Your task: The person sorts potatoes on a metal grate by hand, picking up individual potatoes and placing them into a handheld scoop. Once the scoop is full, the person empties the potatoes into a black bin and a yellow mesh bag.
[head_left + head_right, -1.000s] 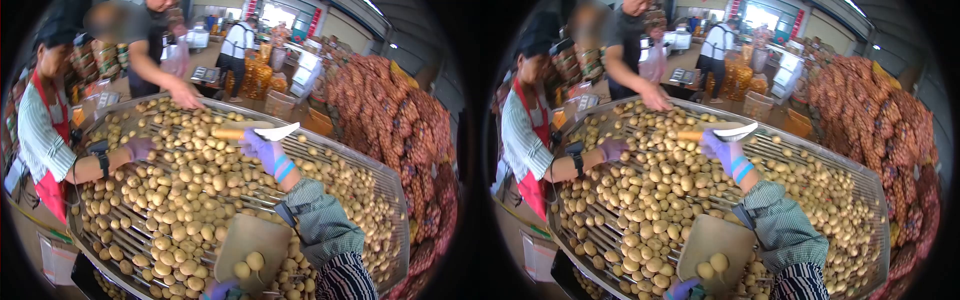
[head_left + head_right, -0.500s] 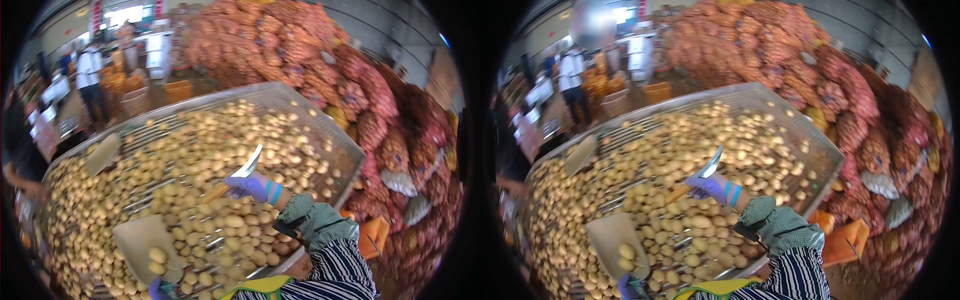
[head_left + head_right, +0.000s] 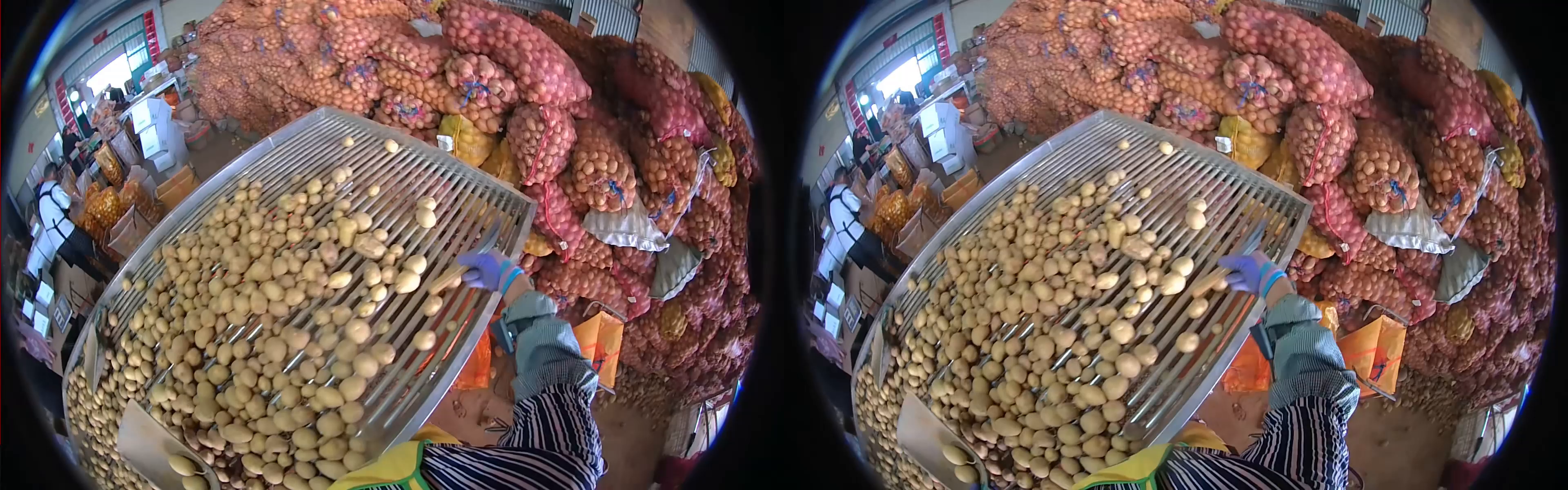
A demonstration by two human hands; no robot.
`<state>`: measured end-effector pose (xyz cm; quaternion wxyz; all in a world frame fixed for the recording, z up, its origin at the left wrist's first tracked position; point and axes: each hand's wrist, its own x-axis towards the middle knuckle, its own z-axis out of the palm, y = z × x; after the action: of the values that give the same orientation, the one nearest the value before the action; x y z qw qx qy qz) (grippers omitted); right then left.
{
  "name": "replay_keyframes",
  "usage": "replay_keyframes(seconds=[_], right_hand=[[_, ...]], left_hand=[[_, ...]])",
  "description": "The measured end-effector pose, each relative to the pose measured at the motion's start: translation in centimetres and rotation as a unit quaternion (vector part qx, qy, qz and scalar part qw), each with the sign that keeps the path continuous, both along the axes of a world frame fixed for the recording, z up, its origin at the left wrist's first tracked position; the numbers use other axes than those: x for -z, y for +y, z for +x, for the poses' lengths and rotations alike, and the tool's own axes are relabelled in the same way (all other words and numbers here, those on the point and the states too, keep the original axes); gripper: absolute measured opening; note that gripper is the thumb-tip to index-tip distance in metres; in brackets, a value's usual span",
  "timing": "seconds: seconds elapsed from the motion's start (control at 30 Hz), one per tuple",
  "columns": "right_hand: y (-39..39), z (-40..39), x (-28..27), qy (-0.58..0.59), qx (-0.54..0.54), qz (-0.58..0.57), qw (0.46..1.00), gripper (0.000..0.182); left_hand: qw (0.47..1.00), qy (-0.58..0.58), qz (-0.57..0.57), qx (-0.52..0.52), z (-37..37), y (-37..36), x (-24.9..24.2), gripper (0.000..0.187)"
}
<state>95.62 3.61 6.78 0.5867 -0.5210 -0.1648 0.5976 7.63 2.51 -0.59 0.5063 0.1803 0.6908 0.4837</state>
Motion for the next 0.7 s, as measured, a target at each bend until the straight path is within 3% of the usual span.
replay_keyframes(seconds=[0.03,0.1,0.23,0.37,0.43,0.47,0.5,0.53,0.57,0.6,0.63,0.7], right_hand=[[0.2,1.0,-1.0,0.01,0.001,-0.001,1.0,0.024],[0.7,3.4,-3.7,-0.13,0.205,-0.155,0.958,0.021],[0.9,12.8,-0.7,-0.192,0.15,-0.213,0.946,0.014],[2.5,17.0,0.6,-0.141,0.151,-0.242,0.948,0.01],[2.6,19.9,2.8,-0.167,0.103,-0.255,0.947,0.015],[2.8,20.1,3.0,-0.219,0.147,-0.249,0.932,0.016],[3.2,20.3,3.5,-0.271,0.189,-0.24,0.913,0.017],[3.7,20.6,4.6,-0.27,0.175,-0.243,0.915,0.017],[4.1,21.0,5.8,-0.274,0.23,-0.22,0.908,0.018],[4.5,21.3,6.8,-0.277,0.286,-0.195,0.896,0.02],[4.7,21.5,7.6,-0.278,0.276,-0.196,0.899,0.02],[4.8,21.7,8.5,-0.311,0.289,-0.194,0.884,0.023]], left_hand=[[1.0,0.015,0.005,0.01,1.6,0.5,-0.7,0.047],[0.999,0.041,0.017,0.027,5.3,1.6,-2.0,0.046],[0.995,0.091,0.025,0.044,12.9,2.5,-6.1,0.044],[0.989,0.143,0.019,0.036,20.4,2.0,-11.4,0.043],[0.983,0.175,0.04,0.036,25.4,2.6,-15.1,0.034],[0.974,-0.064,0.206,-0.07,23.4,3.3,-11.6,0.036],[0.981,-0.107,0.134,-0.096,20.6,3.1,-10.4,0.025],[0.989,-0.073,0.109,-0.065,17.9,2.4,-9.3,0.023],[0.995,-0.041,0.082,-0.033,16.2,1.6,-8.8,0.022],[0.996,-0.009,0.068,-0.05,19.7,1.6,-10.7,0.022],[0.996,-0.005,0.064,-0.059,19.3,1.1,-10.6,0.022],[0.989,-0.106,0.03,-0.094,17.9,0.2,-9.4,0.024]])
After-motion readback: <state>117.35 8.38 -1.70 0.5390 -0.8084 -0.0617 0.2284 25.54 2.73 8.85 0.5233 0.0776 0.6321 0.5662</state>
